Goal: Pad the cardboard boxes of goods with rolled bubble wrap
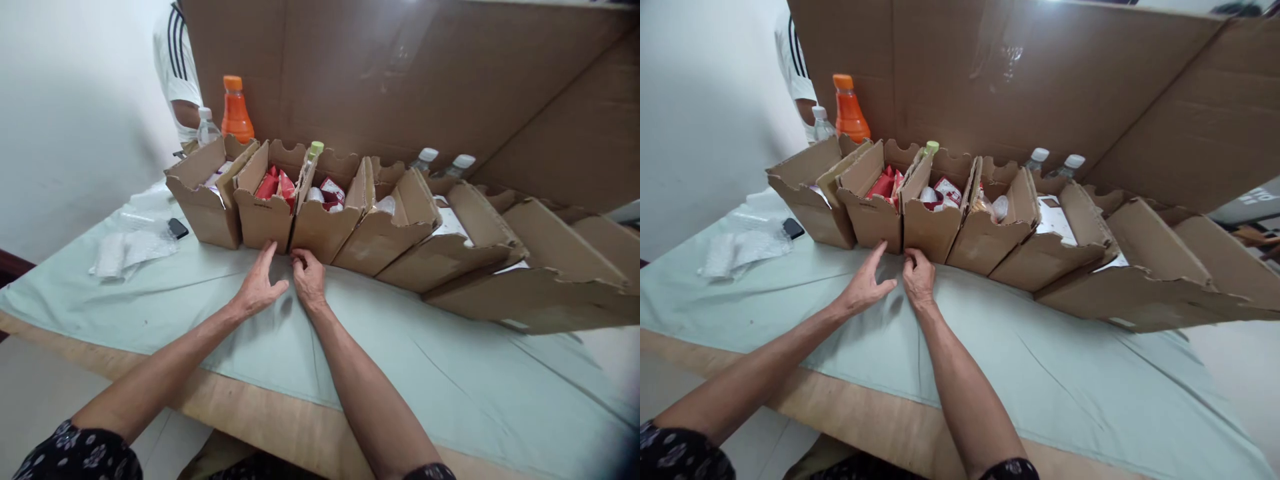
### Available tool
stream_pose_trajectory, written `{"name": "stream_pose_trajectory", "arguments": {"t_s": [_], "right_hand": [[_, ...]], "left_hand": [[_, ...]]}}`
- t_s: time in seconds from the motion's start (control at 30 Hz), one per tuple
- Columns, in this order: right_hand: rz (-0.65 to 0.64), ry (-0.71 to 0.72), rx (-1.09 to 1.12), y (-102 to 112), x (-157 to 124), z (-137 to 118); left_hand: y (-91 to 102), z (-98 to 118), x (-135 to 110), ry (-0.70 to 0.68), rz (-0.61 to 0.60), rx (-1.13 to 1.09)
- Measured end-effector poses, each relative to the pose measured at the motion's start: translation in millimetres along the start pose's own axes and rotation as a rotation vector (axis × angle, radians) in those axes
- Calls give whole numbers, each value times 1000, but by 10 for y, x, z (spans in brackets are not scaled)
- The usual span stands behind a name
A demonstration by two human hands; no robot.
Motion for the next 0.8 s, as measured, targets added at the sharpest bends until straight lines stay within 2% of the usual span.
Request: {"name": "stream_pose_trajectory", "arguments": {"t_s": [0.1,0.2,0.27,0.33,0.4,0.5,0.57,0.63,0.7,0.8], "right_hand": [[23,20,0,27,-36,-41],[14,83,-20,48,-133,-224],[-10,141,-28,35,-191,-460],[-74,218,-37,-18,-183,-805],[-180,302,-88,-119,-70,-1229],[-336,343,-316,-333,281,-1830],[-388,304,-520,-473,540,-2094],[-389,266,-670,-576,714,-2228],[-380,277,-742,-636,736,-2268],[-419,359,-743,-623,467,-2239]], "left_hand": [[99,-49,-273,16,-110,83],[307,-187,-738,-15,-216,192],[437,-296,-1055,-52,-192,217],[520,-378,-1295,-81,-78,203],[548,-410,-1425,-89,61,174],[552,-381,-1444,-50,247,136],[582,-349,-1418,-1,372,117],[638,-334,-1414,60,492,90],[705,-349,-1444,129,610,30],[794,-425,-1508,203,791,-166]]}}
Point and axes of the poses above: each hand's wrist, its own x-axis towards the middle knuckle, its own y-axis out of the back of the hand, z = x × y, the point moved 3 cm from there along x, towards the middle knuckle, and after that the axes turned 10 degrees about -z, right-handed, at the moved point
